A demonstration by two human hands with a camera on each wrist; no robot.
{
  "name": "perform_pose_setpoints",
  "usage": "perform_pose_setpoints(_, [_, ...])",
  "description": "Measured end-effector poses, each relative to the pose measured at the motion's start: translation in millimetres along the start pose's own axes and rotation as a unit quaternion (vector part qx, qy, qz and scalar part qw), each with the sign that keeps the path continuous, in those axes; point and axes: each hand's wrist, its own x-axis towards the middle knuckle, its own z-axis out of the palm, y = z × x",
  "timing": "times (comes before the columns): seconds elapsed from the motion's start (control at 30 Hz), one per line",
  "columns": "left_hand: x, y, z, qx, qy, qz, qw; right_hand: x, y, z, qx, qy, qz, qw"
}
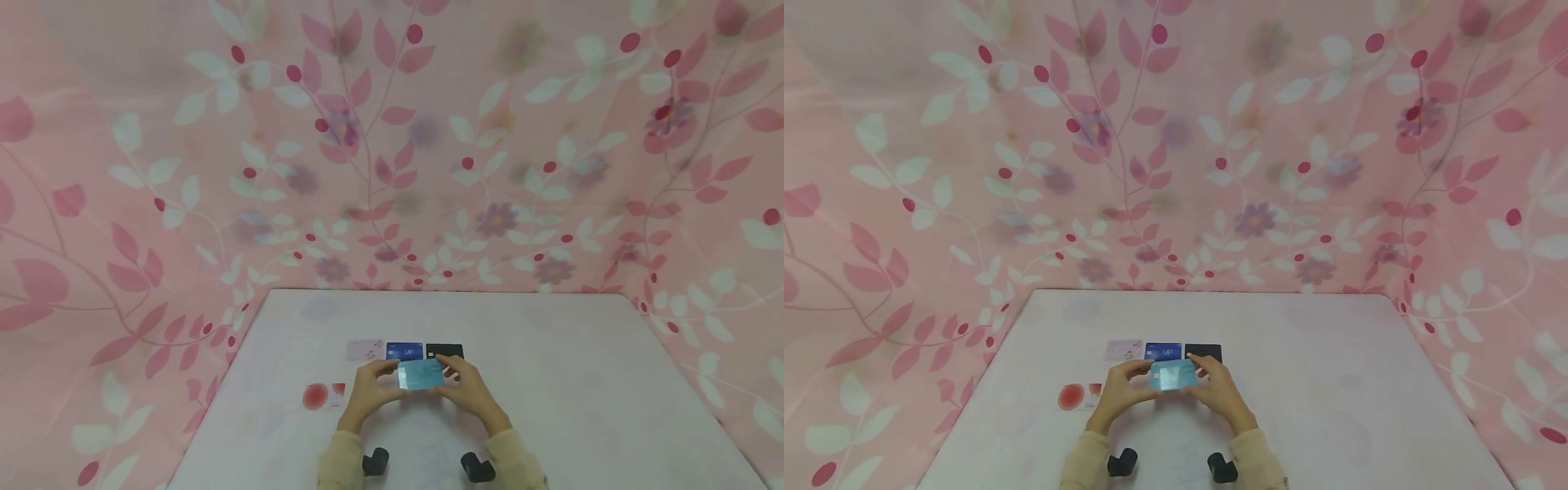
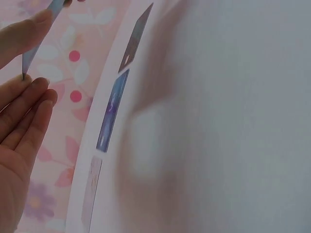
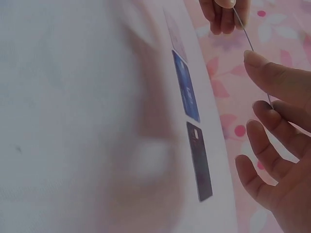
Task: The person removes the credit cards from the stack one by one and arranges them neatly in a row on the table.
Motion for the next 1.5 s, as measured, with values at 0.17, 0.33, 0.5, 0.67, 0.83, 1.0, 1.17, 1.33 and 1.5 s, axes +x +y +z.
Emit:
perform_pose_setpoints(0.17, [8.0, 3.4, 12.1, 0.02, -0.003, 0.015, 0.9997, -1.8, 6.5, -12.4, -0.006, -0.003, 0.013, 0.9999])
perform_pose_setpoints(0.33, [15.2, 0.7, 26.2, 0.03, -0.002, 0.022, 0.9993, -3.8, 13.6, -23.6, -0.017, 0.001, 0.015, 0.9998])
perform_pose_setpoints(0.5, [22.2, 2.8, 41.0, 0.025, -0.005, 0.024, 0.9994, -6.8, 21.9, -35.6, -0.023, 0.011, 0.008, 0.9996])
perform_pose_setpoints(0.67, [29.4, 7.4, 55.0, 0.017, -0.011, 0.038, 0.9991, -10.1, 28.4, -48.4, -0.032, 0.017, 0.011, 0.9993])
perform_pose_setpoints(0.83, [37.8, 11.8, 69.1, 0.01, -0.017, 0.052, 0.9984, -14.4, 35.9, -60.1, -0.043, 0.028, 0.016, 0.9985])
perform_pose_setpoints(1.0, [45.8, 15.3, 83.4, 0.01, -0.035, 0.046, 0.9982, -18.7, 47.3, -70.8, -0.051, 0.033, 0.014, 0.9981])
perform_pose_setpoints(1.17, [56.7, 16.7, 97.0, 0.034, -0.056, 0.039, 0.9971, -21.9, 58.6, -82.0, -0.058, 0.044, 0.003, 0.9973])
perform_pose_setpoints(1.33, [69.2, 17.0, 108.4, 0.06, -0.064, 0.062, 0.9942, -21.8, 68.8, -92.8, -0.062, 0.046, 0.01, 0.997])
perform_pose_setpoints(1.5, [76.9, 17.9, 119.0, 0.07, -0.071, 0.068, 0.9927, -21.1, 78.8, -101.1, -0.058, 0.041, 0.017, 0.9973])
